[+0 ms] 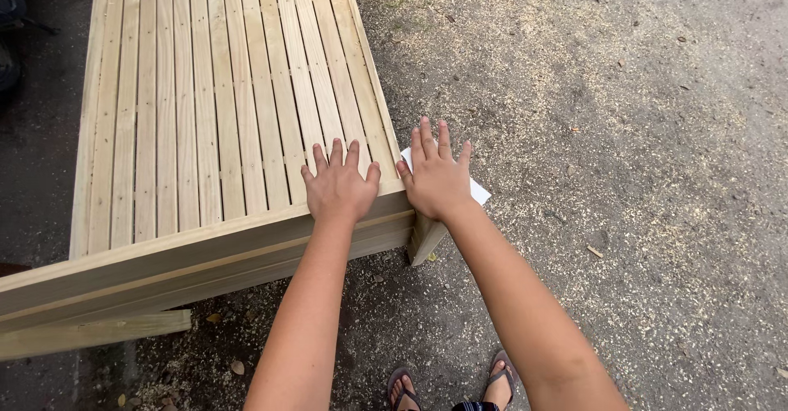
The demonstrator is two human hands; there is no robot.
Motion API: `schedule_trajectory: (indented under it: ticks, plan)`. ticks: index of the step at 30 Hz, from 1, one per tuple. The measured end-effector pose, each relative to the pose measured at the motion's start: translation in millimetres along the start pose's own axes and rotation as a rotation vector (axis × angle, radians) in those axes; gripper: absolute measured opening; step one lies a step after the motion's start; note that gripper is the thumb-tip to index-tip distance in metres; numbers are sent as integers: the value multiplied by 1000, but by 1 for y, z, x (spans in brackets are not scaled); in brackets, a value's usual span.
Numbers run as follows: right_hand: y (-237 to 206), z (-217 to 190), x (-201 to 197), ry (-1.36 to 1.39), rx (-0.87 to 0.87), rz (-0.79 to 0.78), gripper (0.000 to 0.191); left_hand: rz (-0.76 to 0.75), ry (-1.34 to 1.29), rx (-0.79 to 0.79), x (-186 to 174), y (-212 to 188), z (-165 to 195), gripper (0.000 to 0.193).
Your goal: The person sands the surface of a wooden slatted bench using a sanding block. They move the block back and forth along the slats and then along the side frame, smoothing the wood.
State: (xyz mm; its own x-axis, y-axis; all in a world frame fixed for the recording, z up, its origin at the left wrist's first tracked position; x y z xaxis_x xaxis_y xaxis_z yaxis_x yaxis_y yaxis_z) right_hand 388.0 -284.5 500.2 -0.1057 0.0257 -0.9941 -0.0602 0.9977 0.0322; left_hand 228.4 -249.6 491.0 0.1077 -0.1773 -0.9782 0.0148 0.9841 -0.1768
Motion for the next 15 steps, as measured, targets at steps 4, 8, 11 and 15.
schedule_trajectory:
  ticks: [4,8,11,15]
  plan:
    - [-36,-18,2,-133,-171,-10,75,14,-18,13,-1,3,1,71]
    - [-50,-20,-1,-119,-147,13,74,5,-36,-10,1,3,-1,70]
    - [-44,-19,-10,-102,-77,87,69,54,-49,17,-1,2,-2,69]
    - [-58,-21,-14,-121,-128,143,65,66,-54,26,-1,4,-3,69]
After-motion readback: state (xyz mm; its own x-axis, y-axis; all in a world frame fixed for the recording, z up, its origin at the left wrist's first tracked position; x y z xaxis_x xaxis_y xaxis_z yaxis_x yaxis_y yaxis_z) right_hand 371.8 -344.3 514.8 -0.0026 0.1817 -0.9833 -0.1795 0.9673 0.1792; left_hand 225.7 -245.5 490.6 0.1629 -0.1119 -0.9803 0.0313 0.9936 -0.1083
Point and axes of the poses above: each hand's wrist, its own y-axis towards the middle knuckle, its own x-axis out of the palm, z = x × y, the point moved 9 cm from there along y, towards the middle knuckle, and after that the axes turned 4 degrees about z, right-handed, at the moved point
